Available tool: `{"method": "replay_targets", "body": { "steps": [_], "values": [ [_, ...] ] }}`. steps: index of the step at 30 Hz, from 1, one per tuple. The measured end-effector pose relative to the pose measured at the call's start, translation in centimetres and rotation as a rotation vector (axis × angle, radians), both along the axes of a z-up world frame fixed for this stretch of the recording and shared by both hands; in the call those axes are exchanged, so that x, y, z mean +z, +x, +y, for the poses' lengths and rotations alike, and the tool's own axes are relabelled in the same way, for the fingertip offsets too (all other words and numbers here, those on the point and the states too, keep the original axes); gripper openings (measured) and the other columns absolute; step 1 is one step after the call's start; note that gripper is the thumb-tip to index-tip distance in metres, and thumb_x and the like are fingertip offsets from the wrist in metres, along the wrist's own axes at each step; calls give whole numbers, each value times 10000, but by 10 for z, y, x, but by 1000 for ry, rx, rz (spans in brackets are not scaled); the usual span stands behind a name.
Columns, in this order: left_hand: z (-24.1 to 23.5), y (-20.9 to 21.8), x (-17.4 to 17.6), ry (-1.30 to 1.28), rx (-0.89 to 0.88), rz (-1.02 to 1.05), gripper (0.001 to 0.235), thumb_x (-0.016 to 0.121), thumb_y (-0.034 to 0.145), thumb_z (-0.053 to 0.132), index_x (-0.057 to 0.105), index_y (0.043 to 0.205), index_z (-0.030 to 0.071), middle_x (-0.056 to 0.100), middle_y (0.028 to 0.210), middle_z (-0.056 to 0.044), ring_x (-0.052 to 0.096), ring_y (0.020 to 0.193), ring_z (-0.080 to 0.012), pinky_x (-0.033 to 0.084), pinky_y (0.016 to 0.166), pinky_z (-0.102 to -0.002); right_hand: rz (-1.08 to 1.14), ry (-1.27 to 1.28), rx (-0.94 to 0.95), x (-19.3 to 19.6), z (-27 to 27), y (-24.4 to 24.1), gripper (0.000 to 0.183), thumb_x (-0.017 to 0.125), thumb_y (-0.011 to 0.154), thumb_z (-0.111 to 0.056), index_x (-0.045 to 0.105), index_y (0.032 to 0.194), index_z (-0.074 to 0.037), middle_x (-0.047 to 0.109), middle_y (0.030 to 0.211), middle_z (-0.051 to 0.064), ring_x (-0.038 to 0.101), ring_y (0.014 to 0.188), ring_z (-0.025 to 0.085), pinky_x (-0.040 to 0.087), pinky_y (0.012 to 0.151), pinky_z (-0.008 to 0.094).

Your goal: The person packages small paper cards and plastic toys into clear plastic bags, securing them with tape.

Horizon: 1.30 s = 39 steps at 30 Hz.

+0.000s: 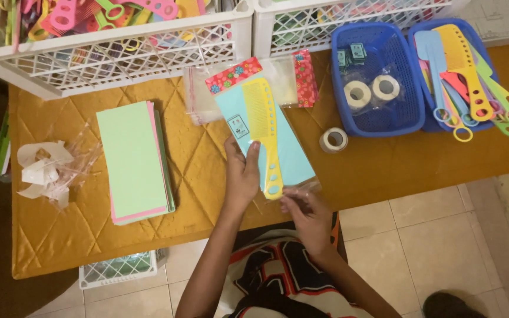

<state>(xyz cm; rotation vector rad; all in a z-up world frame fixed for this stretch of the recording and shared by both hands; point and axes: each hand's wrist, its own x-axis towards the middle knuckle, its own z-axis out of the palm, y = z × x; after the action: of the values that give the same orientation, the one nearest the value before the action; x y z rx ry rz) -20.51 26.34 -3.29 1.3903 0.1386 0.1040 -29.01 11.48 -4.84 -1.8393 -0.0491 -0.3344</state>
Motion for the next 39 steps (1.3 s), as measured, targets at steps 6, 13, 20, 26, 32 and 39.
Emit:
{"method": "replay_targets", "body": {
  "steps": [6,13,20,26,32,39],
  "values": [
    [1,-1,-15,20,41,-19,295,396,1109,145,370,1361,-7,663,1134,-182,657,1068,-221,577,966,-469,-152,-12,-7,1,7,2,175,767,887,28,744,1060,15,792,798,121,757,619,154,639,576,289],
    [-2,-3,-5,-36,53,-2,340,457,1097,113,350,1389,-24,655,1100,-172,664,1018,-223,600,919,-455,-280,-31,37,-1,6,5,194,750,879,91,726,1062,30,764,855,150,762,624,201,653,554,320],
    [1,-4,11,-95,74,21,596,696,974,80,297,1405,-22,660,1170,-205,689,1011,-251,641,851,-453,238,155,155,9,-14,-2,169,631,977,-18,752,1093,3,768,854,163,765,702,214,662,656,361],
    [-2,-6,7,-155,30,23,752,776,908,59,253,1444,-17,641,1218,-219,676,1061,-267,640,886,-469,428,320,73,26,-9,4,130,676,944,-17,621,1046,41,736,807,223,741,631,253,649,585,345],
    [-6,-9,8,-145,33,-6,806,787,893,44,232,1474,-10,637,1260,-234,655,1121,-279,604,963,-475,391,232,57,24,-4,8,128,708,935,-45,699,1028,41,747,733,204,732,585,224,637,544,324],
    [-4,-8,6,-120,24,-15,773,766,919,55,233,1478,17,643,1298,-220,639,1143,-237,581,1019,-450,358,128,35,18,4,4,95,712,942,-56,693,1010,7,756,767,155,739,642,193,648,558,294]
  ]
}}
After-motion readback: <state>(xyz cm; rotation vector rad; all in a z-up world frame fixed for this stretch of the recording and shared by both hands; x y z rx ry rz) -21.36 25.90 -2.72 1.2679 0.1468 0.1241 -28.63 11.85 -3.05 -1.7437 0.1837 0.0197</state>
